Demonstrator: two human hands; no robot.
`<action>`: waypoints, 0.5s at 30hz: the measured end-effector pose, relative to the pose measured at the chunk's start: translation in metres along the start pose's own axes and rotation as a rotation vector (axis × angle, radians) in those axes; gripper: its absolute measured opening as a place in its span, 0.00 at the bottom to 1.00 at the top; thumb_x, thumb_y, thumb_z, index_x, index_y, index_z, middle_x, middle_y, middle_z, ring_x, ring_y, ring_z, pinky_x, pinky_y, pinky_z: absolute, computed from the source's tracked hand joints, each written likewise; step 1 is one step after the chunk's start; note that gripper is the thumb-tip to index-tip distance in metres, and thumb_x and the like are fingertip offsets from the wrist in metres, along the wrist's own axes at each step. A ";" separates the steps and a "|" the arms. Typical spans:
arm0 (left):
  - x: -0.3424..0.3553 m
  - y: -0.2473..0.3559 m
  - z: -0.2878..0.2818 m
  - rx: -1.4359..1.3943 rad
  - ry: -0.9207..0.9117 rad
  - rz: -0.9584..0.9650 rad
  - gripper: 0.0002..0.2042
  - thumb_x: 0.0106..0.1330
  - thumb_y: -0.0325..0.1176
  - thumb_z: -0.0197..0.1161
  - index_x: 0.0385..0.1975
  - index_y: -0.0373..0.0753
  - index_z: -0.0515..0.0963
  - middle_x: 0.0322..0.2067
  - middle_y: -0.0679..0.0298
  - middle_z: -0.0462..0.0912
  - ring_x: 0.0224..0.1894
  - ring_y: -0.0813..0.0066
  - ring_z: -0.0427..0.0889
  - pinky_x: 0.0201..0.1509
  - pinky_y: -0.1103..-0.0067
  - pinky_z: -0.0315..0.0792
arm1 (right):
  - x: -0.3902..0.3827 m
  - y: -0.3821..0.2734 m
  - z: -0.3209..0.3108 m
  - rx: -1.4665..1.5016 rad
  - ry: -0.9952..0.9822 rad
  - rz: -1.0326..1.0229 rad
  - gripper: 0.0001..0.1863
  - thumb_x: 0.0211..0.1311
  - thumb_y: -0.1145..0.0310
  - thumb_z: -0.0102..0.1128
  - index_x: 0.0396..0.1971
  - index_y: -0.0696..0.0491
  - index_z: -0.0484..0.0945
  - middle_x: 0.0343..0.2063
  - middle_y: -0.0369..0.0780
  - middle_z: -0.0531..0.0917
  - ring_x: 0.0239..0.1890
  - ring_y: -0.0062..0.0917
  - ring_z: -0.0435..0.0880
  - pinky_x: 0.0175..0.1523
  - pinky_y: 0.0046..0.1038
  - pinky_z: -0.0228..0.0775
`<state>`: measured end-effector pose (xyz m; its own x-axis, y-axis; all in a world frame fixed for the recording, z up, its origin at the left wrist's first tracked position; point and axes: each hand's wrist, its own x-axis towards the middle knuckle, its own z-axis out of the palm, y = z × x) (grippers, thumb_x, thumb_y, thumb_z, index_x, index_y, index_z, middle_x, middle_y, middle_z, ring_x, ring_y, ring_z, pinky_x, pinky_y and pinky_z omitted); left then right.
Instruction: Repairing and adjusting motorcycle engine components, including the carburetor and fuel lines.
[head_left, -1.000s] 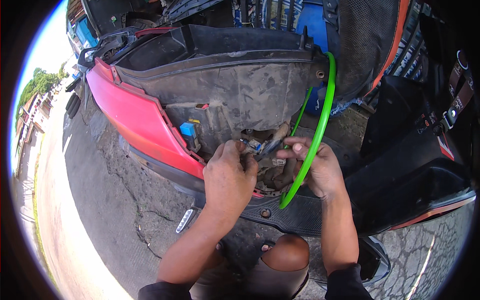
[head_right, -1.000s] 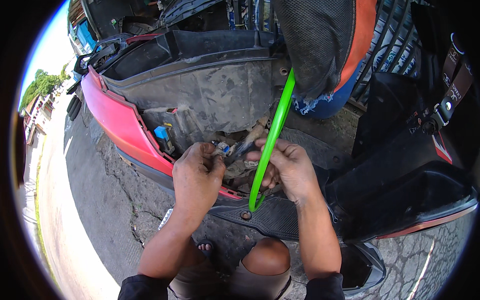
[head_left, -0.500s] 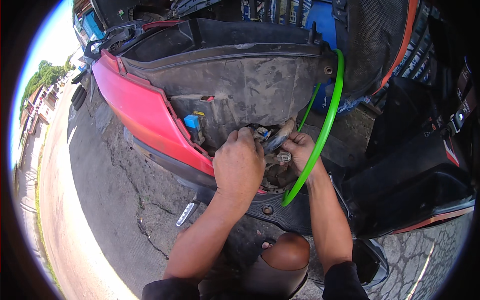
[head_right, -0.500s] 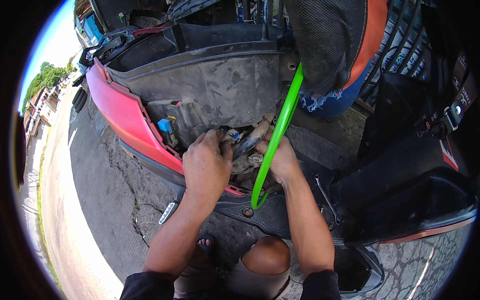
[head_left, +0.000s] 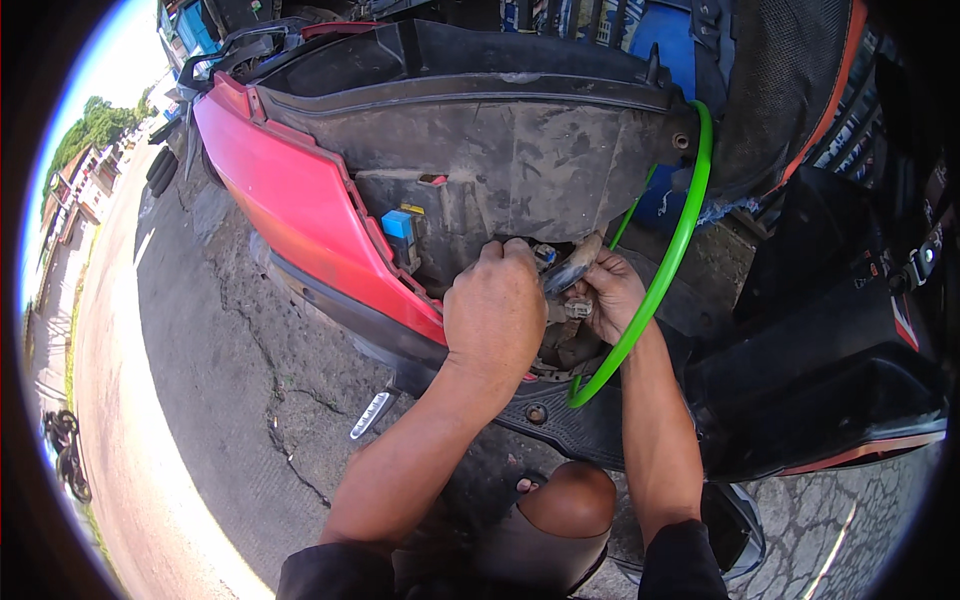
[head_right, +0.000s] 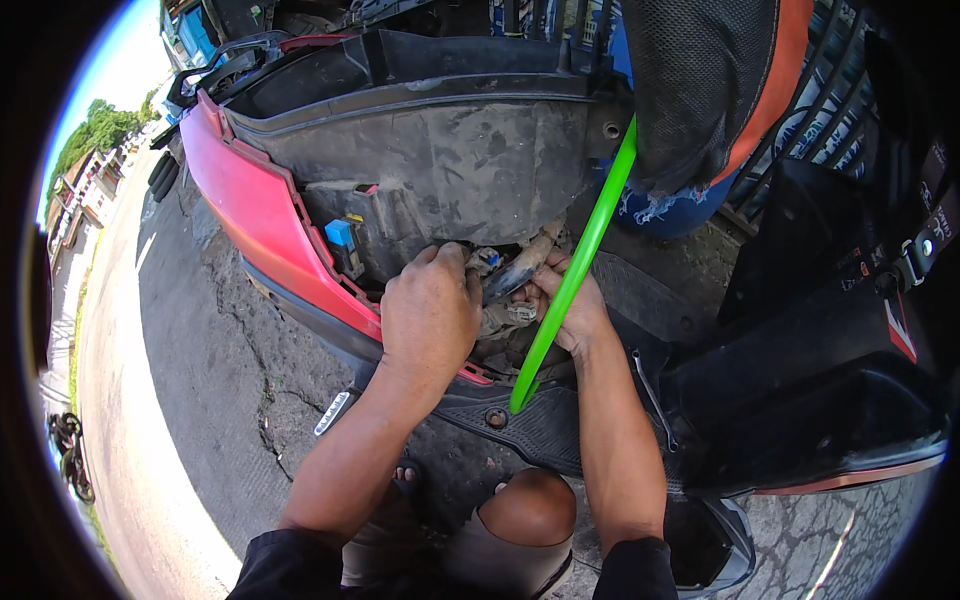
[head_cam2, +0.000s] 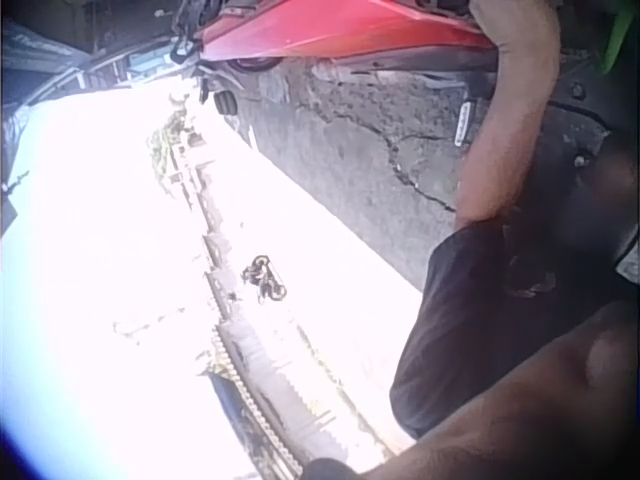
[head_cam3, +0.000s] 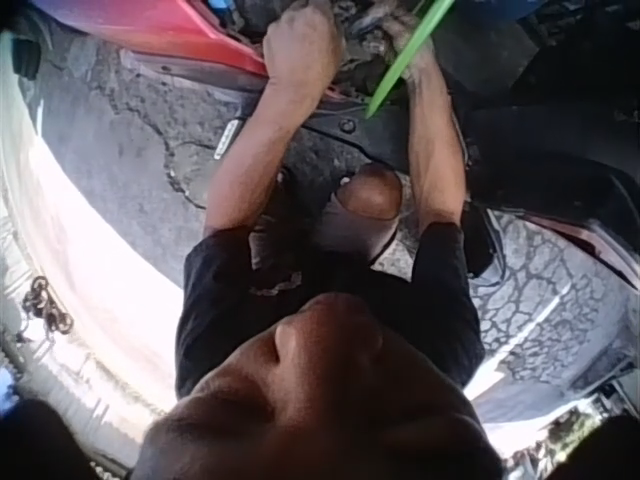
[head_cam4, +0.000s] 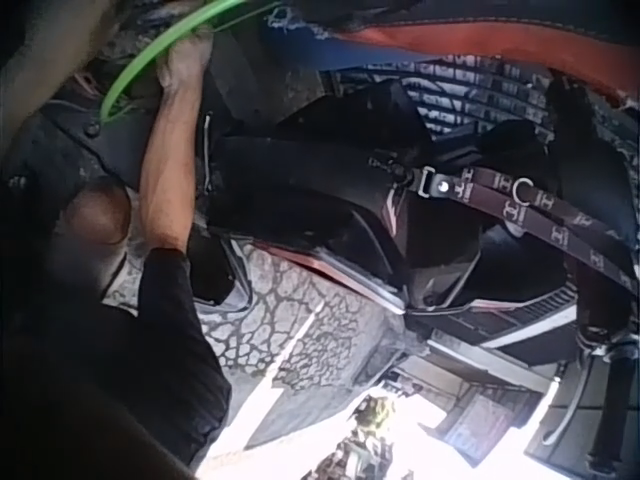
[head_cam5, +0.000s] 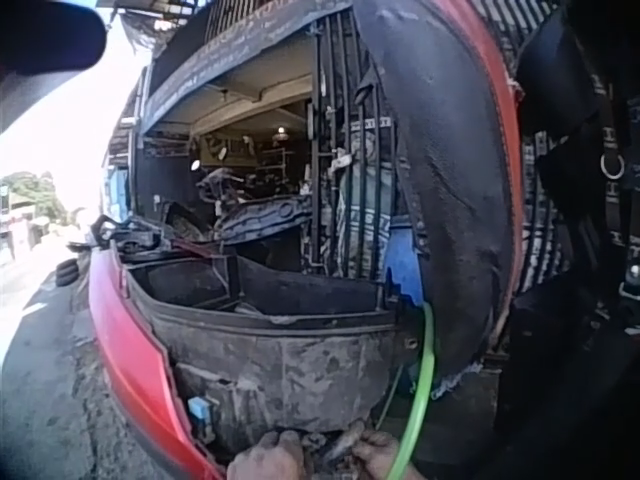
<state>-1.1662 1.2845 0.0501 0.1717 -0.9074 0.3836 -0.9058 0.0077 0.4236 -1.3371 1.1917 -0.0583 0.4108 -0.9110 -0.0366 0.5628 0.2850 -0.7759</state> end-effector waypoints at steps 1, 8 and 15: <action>0.001 0.000 0.001 0.002 -0.001 0.003 0.07 0.63 0.29 0.67 0.37 0.34 0.81 0.35 0.50 0.86 0.38 0.44 0.87 0.43 0.57 0.82 | 0.003 0.004 0.000 -0.018 0.021 -0.014 0.10 0.71 0.75 0.63 0.48 0.62 0.80 0.38 0.41 0.87 0.31 0.27 0.87 0.37 0.27 0.84; 0.002 0.003 0.007 -0.037 0.025 -0.012 0.06 0.64 0.30 0.67 0.34 0.35 0.80 0.35 0.50 0.86 0.38 0.43 0.87 0.42 0.56 0.81 | 0.000 0.016 0.015 -0.077 0.310 -0.138 0.09 0.69 0.76 0.64 0.46 0.61 0.80 0.35 0.38 0.86 0.29 0.24 0.86 0.35 0.26 0.83; 0.007 0.005 0.014 -0.066 0.021 -0.091 0.07 0.65 0.33 0.68 0.33 0.36 0.85 0.34 0.49 0.88 0.37 0.42 0.88 0.43 0.55 0.81 | -0.002 0.004 0.009 0.122 -0.097 0.070 0.10 0.66 0.78 0.65 0.46 0.61 0.82 0.35 0.41 0.88 0.30 0.25 0.88 0.38 0.26 0.85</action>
<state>-1.1750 1.2719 0.0432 0.2607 -0.8964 0.3585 -0.8588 -0.0457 0.5103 -1.3286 1.1971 -0.0560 0.5156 -0.8565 -0.0224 0.6108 0.3858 -0.6914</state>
